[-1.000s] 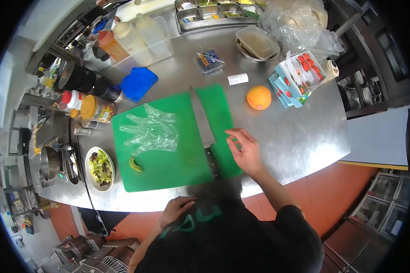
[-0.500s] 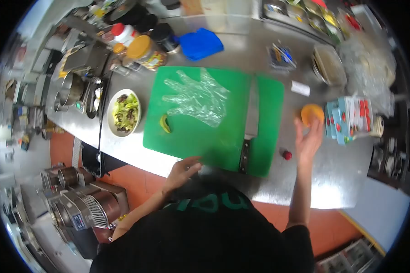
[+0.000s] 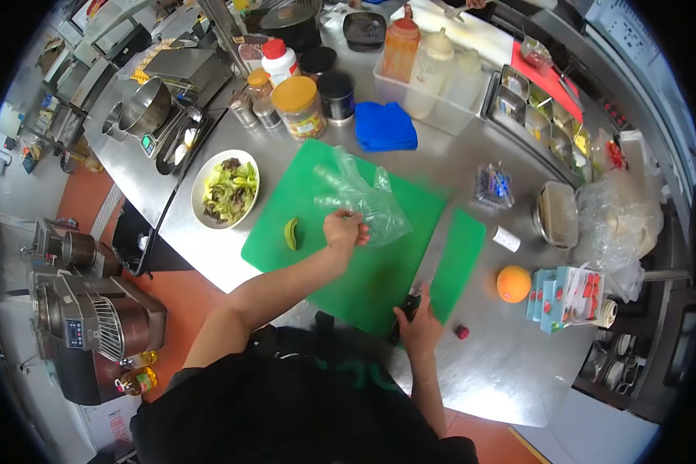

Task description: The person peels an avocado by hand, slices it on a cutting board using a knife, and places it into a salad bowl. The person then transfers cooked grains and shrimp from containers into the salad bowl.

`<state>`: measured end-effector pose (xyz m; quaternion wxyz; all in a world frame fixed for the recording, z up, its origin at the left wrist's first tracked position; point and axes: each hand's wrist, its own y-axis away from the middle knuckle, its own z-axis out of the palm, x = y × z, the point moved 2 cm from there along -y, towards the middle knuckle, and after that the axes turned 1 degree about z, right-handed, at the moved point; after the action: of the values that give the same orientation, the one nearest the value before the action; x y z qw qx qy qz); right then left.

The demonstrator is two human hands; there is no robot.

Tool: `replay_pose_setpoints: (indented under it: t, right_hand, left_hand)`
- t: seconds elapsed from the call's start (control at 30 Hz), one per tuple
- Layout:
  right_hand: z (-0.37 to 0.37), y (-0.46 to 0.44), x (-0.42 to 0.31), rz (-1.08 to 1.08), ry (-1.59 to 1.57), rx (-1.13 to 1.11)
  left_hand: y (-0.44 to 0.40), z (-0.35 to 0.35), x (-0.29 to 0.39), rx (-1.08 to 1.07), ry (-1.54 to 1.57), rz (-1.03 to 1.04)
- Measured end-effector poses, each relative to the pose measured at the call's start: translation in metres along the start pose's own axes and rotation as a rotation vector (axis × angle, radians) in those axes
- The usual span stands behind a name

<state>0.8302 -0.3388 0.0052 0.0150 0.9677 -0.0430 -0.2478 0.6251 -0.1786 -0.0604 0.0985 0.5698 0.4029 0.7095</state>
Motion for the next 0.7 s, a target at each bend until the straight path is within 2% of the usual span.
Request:
replay_pose_setpoints:
  t: [0.07,0.1,0.13,0.2,0.23,0.3,0.33,0.4,0.43,0.5,0.53,0.6,0.63,0.7]
  right_hand:
    - [-0.003,-0.001,-0.005,-0.030,-0.050,0.002]
    - [-0.010,-0.001,-0.013,0.052,-0.096,-0.049]
    - [-0.010,-0.002,-0.016,0.029,-0.095,-0.044]
    - [-0.012,-0.001,-0.014,0.112,-0.117,-0.092]
    - [-0.008,0.002,-0.008,0.056,-0.068,-0.056]
    - [-0.001,0.007,0.001,-0.017,-0.029,0.033]
    - [-0.002,0.008,-0.001,-0.043,-0.040,0.058]
    - [-0.002,0.008,-0.004,0.118,0.042,-0.115]
    - [0.010,0.012,0.006,0.125,0.041,-0.069]
    - [0.030,0.011,0.031,-0.108,0.049,-0.046]
    - [0.012,0.004,0.017,-0.104,0.054,-0.021]
    - [-0.026,-0.013,-0.005,0.032,0.249,-0.260]
    - [-0.056,-0.021,-0.024,0.001,0.225,-0.211]
    - [-0.138,-0.041,-0.079,-0.235,0.193,0.116]
  left_hand:
    - [0.000,0.009,0.023,-0.266,-0.017,0.347]
    - [-0.005,0.012,0.032,-0.352,-0.129,0.459]
    - [-0.013,0.008,0.031,-0.341,-0.116,0.476]
    - [-0.027,0.008,0.020,-0.263,0.046,0.254]
    - [-0.040,-0.004,0.002,-0.367,0.122,0.312]
    - [-0.026,-0.018,-0.001,-0.433,0.068,0.222]
    - [-0.015,-0.025,-0.001,-0.399,0.160,0.131]
    - [-0.022,-0.035,-0.005,-0.433,0.134,0.048]
    - [-0.021,-0.036,-0.003,-0.440,0.127,0.063]
    - [-0.010,-0.041,0.007,-0.461,0.117,0.083]
    - [-0.002,-0.045,0.012,-0.491,0.116,0.091]
    - [0.008,-0.056,0.019,-0.540,0.117,0.108]
    - [0.009,-0.063,0.016,-0.566,0.091,0.066]
    - [0.015,-0.077,0.019,-0.606,0.062,0.027]
